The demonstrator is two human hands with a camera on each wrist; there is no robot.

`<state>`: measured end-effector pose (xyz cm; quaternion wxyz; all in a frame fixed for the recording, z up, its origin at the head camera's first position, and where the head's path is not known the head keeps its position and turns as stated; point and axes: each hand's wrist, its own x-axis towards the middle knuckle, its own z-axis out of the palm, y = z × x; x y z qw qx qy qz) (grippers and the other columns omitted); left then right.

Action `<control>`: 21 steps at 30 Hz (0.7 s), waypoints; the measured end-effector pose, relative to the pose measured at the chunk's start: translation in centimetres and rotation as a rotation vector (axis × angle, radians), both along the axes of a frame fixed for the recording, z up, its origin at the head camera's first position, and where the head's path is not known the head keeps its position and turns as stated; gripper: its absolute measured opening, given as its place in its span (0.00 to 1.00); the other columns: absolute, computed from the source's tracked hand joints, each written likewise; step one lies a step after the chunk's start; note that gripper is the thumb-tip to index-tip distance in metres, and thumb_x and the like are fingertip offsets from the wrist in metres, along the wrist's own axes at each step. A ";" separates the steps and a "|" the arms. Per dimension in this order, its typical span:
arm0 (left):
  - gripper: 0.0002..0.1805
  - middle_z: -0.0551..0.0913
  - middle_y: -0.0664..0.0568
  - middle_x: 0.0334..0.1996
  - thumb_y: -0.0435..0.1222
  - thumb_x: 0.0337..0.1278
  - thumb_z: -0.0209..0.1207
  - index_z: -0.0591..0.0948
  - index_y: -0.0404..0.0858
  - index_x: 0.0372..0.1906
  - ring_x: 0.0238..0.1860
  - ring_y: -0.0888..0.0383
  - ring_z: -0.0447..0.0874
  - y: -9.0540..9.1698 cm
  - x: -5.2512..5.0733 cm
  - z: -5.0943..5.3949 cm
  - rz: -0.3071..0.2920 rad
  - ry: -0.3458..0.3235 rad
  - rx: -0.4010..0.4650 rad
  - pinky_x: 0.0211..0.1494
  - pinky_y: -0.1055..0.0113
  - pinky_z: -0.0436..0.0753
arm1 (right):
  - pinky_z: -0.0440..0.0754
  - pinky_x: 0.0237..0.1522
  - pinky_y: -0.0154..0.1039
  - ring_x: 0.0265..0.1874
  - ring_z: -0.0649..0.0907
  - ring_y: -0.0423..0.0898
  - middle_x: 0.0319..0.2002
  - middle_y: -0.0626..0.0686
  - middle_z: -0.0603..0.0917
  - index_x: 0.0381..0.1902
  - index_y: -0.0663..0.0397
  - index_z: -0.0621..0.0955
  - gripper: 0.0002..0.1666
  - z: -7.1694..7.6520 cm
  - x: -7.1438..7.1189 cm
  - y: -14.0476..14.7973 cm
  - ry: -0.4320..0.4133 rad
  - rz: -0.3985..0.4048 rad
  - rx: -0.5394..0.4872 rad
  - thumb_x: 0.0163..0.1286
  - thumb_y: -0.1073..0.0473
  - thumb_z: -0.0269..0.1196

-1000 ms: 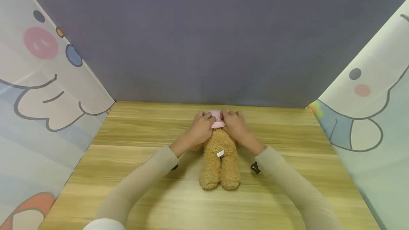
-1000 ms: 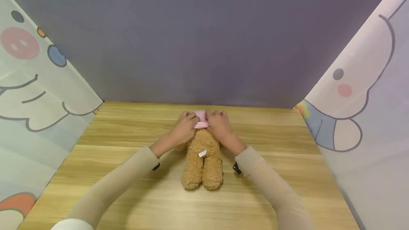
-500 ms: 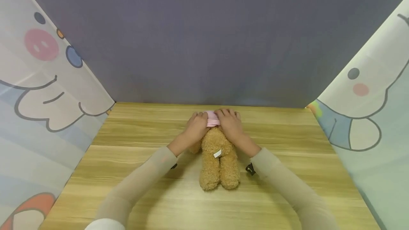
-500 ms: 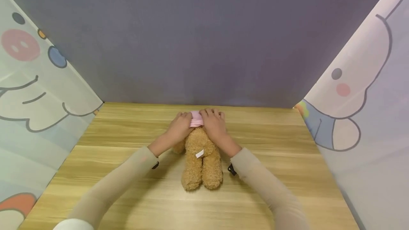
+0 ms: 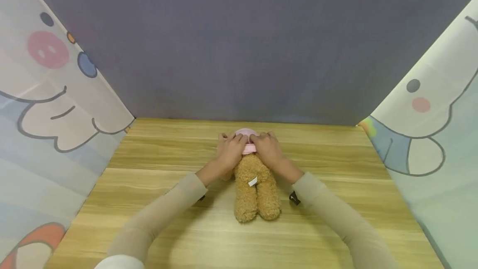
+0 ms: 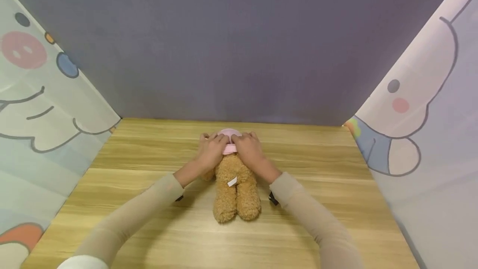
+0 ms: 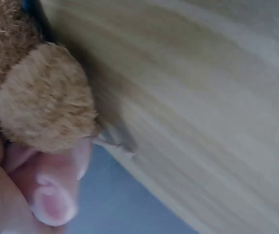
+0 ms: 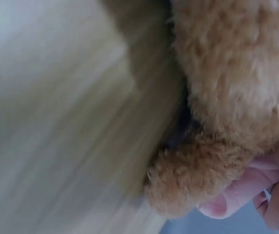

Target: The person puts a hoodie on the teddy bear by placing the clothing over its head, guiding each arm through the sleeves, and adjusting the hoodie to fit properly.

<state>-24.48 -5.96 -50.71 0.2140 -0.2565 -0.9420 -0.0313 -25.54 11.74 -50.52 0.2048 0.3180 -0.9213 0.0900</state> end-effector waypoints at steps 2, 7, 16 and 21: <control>0.12 0.81 0.50 0.44 0.35 0.60 0.66 0.79 0.42 0.48 0.47 0.47 0.77 -0.1 0.0 0.3 0.070 -0.053 0.013 0.52 0.41 0.74 | 0.75 0.40 0.49 0.29 0.79 0.51 0.27 0.52 0.86 0.34 0.52 0.79 0.05 0.3 0.0 0.0 -0.007 0.011 0.005 0.65 0.62 0.67; 0.13 0.79 0.48 0.51 0.34 0.63 0.65 0.82 0.42 0.52 0.56 0.44 0.73 -0.3 -0.4 1.3 0.107 -0.161 0.027 0.58 0.35 0.73 | 0.76 0.50 0.54 0.48 0.79 0.56 0.50 0.54 0.85 0.53 0.51 0.80 0.18 1.3 -0.1 -0.2 -0.123 -0.024 0.032 0.66 0.63 0.69; 0.06 0.81 0.52 0.44 0.31 0.69 0.59 0.84 0.41 0.45 0.52 0.51 0.73 -1.2 -0.7 0.5 0.091 -0.130 -0.079 0.56 0.35 0.71 | 0.72 0.57 0.60 0.56 0.76 0.57 0.60 0.56 0.82 0.58 0.56 0.80 0.21 2.9 -2.0 -1.4 -0.307 0.025 0.056 0.68 0.60 0.69; 0.04 0.82 0.55 0.35 0.31 0.65 0.64 0.84 0.44 0.38 0.41 0.54 0.71 -1.5 -0.4 0.1 0.113 -0.086 -0.107 0.51 0.41 0.70 | 0.70 0.52 0.53 0.49 0.77 0.53 0.50 0.53 0.87 0.46 0.54 0.81 0.10 2.2 -2.6 -2.1 -0.237 0.081 0.112 0.69 0.63 0.67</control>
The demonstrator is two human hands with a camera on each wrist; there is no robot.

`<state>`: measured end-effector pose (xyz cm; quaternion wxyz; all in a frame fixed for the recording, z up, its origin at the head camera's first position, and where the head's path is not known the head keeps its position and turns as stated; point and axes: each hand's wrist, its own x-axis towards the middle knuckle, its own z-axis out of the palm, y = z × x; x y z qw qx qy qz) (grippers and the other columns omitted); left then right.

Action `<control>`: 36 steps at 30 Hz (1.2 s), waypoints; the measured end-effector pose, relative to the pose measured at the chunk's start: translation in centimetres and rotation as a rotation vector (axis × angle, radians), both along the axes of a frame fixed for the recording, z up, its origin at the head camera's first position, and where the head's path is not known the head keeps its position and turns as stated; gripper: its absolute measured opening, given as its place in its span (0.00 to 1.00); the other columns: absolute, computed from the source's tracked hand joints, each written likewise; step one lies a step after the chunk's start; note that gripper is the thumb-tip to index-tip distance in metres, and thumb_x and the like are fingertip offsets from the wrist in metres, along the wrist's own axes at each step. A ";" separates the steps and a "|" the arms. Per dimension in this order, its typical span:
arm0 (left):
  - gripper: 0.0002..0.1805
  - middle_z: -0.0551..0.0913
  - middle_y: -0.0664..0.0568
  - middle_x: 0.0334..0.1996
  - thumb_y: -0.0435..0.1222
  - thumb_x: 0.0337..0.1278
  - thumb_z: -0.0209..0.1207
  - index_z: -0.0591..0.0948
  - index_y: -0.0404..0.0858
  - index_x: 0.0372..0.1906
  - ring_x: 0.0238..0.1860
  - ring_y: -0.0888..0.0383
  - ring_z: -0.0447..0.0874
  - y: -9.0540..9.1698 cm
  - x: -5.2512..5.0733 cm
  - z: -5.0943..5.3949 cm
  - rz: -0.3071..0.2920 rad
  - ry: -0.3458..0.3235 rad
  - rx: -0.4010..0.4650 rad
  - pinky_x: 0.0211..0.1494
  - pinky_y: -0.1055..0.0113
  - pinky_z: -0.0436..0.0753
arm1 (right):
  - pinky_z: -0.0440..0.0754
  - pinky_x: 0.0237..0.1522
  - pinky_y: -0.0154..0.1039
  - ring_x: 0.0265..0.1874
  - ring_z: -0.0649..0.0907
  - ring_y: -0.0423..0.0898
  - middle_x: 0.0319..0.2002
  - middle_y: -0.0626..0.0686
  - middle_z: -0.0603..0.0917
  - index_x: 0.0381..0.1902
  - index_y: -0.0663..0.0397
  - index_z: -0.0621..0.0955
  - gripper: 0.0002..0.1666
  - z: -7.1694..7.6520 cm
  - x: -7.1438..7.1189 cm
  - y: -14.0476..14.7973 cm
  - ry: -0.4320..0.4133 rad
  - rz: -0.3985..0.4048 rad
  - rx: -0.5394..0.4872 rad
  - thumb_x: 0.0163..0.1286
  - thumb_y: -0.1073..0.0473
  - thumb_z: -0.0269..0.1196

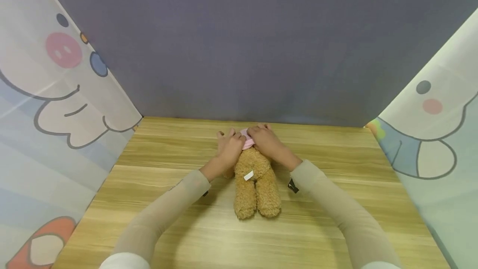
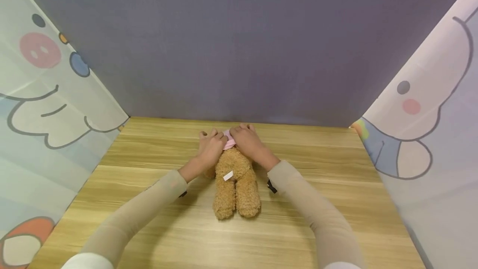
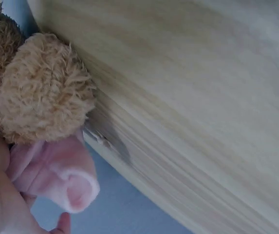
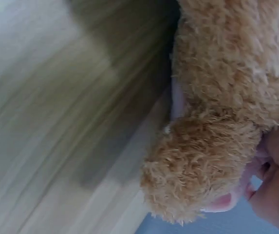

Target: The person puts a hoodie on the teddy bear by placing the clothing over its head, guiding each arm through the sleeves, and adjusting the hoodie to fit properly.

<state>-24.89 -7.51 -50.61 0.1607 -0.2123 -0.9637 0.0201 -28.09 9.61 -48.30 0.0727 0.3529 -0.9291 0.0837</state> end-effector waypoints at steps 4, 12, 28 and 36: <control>0.06 0.80 0.56 0.32 0.33 0.63 0.64 0.86 0.48 0.36 0.39 0.54 0.69 0.1 0.0 -0.1 -0.009 0.035 0.009 0.49 0.43 0.70 | 0.72 0.49 0.50 0.45 0.79 0.54 0.42 0.54 0.88 0.41 0.55 0.81 0.08 -0.6 -0.1 0.2 0.072 0.026 -0.004 0.65 0.65 0.69; 0.38 0.63 0.42 0.72 0.43 0.61 0.69 0.65 0.48 0.73 0.74 0.33 0.53 -0.5 -2.7 1.5 -0.016 -0.338 0.189 0.61 0.17 0.56 | 0.74 0.56 0.57 0.50 0.79 0.54 0.49 0.53 0.88 0.46 0.54 0.87 0.17 -0.4 -1.0 1.2 0.002 0.065 -0.101 0.59 0.59 0.77; 0.35 0.74 0.48 0.48 0.39 0.42 0.74 0.71 0.36 0.57 0.50 0.47 0.68 -0.2 -6.2 2.9 -0.078 -0.725 0.228 0.49 0.53 0.78 | 0.81 0.28 0.43 0.29 0.81 0.50 0.54 0.62 0.77 0.69 0.61 0.67 0.39 0.4 -4.3 2.7 -0.848 -0.003 -0.174 0.62 0.65 0.69; 0.32 0.72 0.48 0.63 0.46 0.51 0.75 0.78 0.44 0.61 0.64 0.40 0.64 0.4 -4.2 2.1 -0.016 -0.405 0.106 0.57 0.28 0.72 | 0.66 0.48 0.54 0.47 0.72 0.54 0.51 0.50 0.82 0.51 0.46 0.78 0.28 0.0 -3.1 1.8 -0.405 -0.115 -0.060 0.56 0.56 0.79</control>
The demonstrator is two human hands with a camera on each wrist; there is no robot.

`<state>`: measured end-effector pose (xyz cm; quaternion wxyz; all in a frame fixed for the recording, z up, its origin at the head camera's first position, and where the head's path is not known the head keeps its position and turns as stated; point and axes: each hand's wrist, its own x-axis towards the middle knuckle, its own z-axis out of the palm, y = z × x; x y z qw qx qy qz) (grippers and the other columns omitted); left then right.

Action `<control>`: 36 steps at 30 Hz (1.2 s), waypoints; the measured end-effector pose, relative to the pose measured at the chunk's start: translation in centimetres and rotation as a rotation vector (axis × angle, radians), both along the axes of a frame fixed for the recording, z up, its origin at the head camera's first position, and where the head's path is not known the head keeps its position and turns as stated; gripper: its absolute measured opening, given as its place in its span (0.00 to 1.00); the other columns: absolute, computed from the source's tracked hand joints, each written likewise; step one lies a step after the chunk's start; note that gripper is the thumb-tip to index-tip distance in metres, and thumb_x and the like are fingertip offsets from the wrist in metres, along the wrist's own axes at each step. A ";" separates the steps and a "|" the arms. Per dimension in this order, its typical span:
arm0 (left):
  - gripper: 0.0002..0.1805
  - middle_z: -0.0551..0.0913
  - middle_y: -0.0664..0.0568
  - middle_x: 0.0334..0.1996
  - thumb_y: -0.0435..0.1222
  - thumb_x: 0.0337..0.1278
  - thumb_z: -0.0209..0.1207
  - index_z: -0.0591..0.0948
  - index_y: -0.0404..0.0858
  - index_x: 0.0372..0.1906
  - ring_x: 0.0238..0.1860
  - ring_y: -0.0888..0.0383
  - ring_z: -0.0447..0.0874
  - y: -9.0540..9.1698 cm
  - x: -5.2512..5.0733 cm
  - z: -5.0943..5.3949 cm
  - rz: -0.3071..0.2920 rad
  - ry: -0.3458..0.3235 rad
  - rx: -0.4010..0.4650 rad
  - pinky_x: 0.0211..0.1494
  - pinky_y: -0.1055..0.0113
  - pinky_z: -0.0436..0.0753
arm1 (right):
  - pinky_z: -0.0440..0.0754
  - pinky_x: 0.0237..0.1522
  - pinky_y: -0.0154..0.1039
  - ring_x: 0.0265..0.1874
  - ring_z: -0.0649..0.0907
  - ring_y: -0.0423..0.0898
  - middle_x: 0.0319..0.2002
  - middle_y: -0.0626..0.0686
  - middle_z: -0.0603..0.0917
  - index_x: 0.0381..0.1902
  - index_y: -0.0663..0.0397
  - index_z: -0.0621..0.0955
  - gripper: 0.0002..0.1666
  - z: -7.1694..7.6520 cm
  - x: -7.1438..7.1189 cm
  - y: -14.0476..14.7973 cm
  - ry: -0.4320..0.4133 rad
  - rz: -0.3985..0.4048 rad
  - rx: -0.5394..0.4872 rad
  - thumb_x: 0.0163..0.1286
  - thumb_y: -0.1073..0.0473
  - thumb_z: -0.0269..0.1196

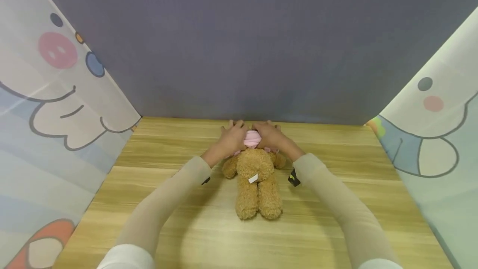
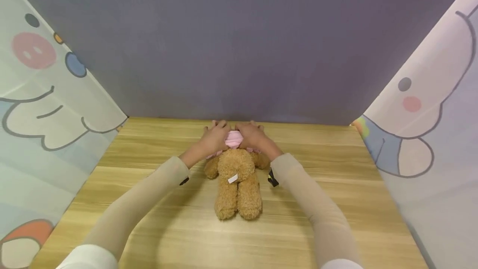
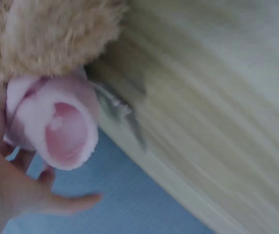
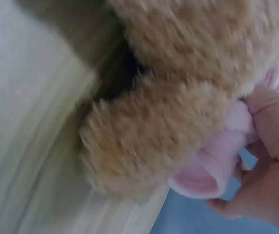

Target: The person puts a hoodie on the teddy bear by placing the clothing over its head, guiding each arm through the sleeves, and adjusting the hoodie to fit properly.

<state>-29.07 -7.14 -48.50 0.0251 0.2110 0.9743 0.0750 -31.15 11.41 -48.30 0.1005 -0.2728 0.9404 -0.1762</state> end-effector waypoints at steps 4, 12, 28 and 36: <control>0.25 0.81 0.53 0.56 0.47 0.54 0.74 0.83 0.47 0.57 0.58 0.46 0.72 -0.4 1.1 -0.8 0.003 0.152 -0.008 0.58 0.34 0.73 | 0.69 0.53 0.62 0.51 0.75 0.55 0.55 0.49 0.82 0.49 0.44 0.79 0.24 -0.3 1.1 -0.8 0.156 -0.032 0.016 0.58 0.51 0.77; 0.19 0.85 0.53 0.53 0.36 0.57 0.71 0.85 0.46 0.55 0.55 0.47 0.74 -0.9 1.6 -1.4 -0.004 0.238 0.057 0.62 0.28 0.68 | 0.71 0.53 0.63 0.56 0.76 0.58 0.57 0.52 0.82 0.53 0.47 0.80 0.25 -0.9 2.2 -1.0 0.285 -0.069 -0.090 0.59 0.58 0.76; 0.15 0.85 0.46 0.50 0.32 0.57 0.70 0.84 0.37 0.49 0.56 0.47 0.79 -1.3 -1.0 2.8 -0.358 0.053 -0.113 0.69 0.43 0.72 | 0.74 0.52 0.57 0.50 0.78 0.55 0.54 0.50 0.85 0.53 0.49 0.82 0.26 1.7 1.3 -1.4 0.318 0.075 0.111 0.59 0.53 0.77; 0.14 0.87 0.41 0.46 0.26 0.58 0.63 0.82 0.29 0.50 0.52 0.45 0.85 -0.4 1.3 -0.1 -0.316 0.284 -0.032 0.67 0.54 0.75 | 0.68 0.64 0.58 0.48 0.83 0.53 0.43 0.48 0.90 0.35 0.48 0.86 0.05 -1.1 2.9 -1.1 0.540 -0.004 -0.032 0.60 0.62 0.72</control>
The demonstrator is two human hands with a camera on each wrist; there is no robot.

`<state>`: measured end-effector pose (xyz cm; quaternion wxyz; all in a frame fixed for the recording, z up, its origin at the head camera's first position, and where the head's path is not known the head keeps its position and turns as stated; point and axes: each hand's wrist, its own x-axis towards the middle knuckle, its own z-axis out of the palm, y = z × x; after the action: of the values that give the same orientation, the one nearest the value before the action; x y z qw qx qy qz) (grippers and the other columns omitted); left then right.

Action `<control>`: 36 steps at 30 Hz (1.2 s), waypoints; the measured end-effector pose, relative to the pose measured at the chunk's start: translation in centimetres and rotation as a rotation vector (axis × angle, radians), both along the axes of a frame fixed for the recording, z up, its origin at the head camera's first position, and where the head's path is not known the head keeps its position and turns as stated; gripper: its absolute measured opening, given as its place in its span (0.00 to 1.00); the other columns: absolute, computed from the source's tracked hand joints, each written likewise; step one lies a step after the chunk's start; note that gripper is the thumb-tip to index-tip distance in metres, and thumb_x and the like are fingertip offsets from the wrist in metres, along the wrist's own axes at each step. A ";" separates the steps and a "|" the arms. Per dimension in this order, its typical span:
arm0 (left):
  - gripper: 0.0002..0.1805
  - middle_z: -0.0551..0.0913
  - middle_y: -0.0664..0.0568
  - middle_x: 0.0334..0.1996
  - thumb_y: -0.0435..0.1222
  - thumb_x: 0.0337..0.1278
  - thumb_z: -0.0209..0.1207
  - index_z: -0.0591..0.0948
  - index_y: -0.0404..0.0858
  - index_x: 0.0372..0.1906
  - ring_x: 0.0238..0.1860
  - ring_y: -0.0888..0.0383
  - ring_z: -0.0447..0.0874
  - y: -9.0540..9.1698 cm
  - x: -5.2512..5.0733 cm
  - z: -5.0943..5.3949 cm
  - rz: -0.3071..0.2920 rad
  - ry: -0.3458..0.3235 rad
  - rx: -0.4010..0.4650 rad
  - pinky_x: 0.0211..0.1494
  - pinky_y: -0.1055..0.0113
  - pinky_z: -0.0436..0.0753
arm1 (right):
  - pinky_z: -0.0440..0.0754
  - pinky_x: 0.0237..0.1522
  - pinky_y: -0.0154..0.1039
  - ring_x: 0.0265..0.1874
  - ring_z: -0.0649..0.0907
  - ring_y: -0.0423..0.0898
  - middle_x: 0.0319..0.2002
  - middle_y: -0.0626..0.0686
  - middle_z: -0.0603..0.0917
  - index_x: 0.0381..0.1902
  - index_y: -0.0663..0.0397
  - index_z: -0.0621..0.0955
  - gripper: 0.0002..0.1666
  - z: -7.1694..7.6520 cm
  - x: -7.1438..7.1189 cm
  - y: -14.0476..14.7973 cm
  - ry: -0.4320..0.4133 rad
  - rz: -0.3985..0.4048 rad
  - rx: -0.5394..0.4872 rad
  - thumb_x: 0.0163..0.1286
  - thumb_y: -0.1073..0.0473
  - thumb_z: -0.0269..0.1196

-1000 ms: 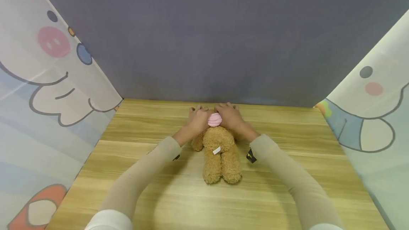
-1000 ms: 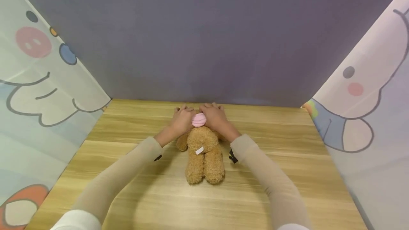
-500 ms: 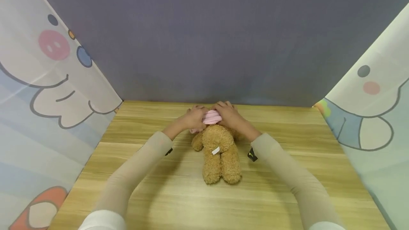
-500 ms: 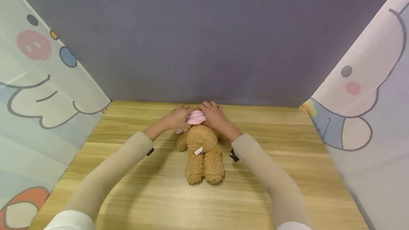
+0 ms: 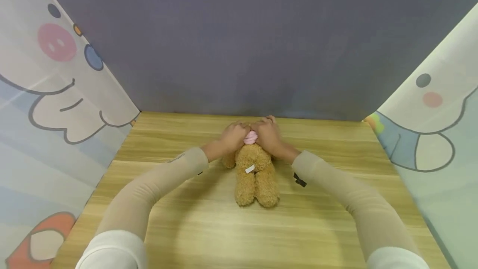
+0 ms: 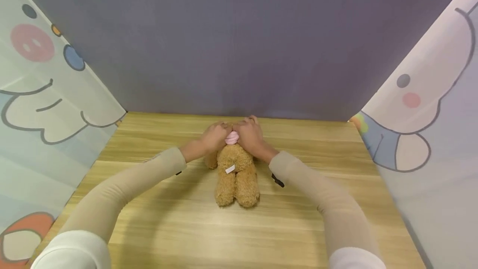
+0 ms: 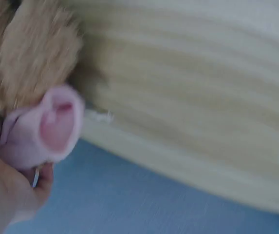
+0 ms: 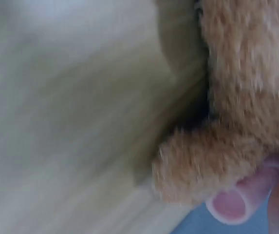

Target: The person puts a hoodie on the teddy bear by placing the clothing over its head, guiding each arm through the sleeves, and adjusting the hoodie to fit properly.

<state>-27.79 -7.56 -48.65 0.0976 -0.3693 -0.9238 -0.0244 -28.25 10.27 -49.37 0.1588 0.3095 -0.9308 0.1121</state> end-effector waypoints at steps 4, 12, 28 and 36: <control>0.16 0.86 0.41 0.47 0.29 0.61 0.64 0.79 0.29 0.53 0.52 0.47 0.85 -0.2 0.1 -1.3 0.054 0.098 0.058 0.67 0.53 0.74 | 0.70 0.64 0.60 0.48 0.84 0.55 0.43 0.50 0.90 0.38 0.48 0.88 0.09 0.2 -0.3 0.5 0.002 0.001 -0.043 0.58 0.61 0.73; 0.11 0.82 0.45 0.40 0.29 0.57 0.66 0.79 0.35 0.43 0.46 0.47 0.81 -0.8 -0.2 -2.6 0.110 0.215 0.104 0.60 0.54 0.72 | 0.67 0.63 0.62 0.52 0.80 0.54 0.50 0.52 0.87 0.55 0.49 0.83 0.23 2.5 -1.3 1.2 -0.207 0.058 0.165 0.64 0.48 0.73; 0.22 0.77 0.41 0.50 0.27 0.55 0.68 0.76 0.34 0.54 0.51 0.44 0.78 -0.4 1.2 -0.5 0.077 0.079 0.257 0.58 0.53 0.80 | 0.80 0.54 0.58 0.52 0.82 0.60 0.58 0.62 0.80 0.64 0.57 0.73 0.32 1.7 -0.7 1.6 -0.140 -0.008 0.016 0.65 0.58 0.70; 0.12 0.78 0.49 0.41 0.36 0.62 0.69 0.79 0.39 0.45 0.40 0.52 0.77 -0.5 2.7 0.9 -0.017 -0.027 0.314 0.46 0.57 0.80 | 0.83 0.42 0.56 0.39 0.83 0.53 0.47 0.57 0.79 0.49 0.58 0.77 0.18 1.7 1.6 3.5 -0.192 0.005 -0.030 0.66 0.59 0.71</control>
<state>-25.12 -8.05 -47.79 0.1417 -0.3570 -0.9067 -0.1744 -26.65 13.78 -47.66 0.0731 0.2971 -0.9392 0.1557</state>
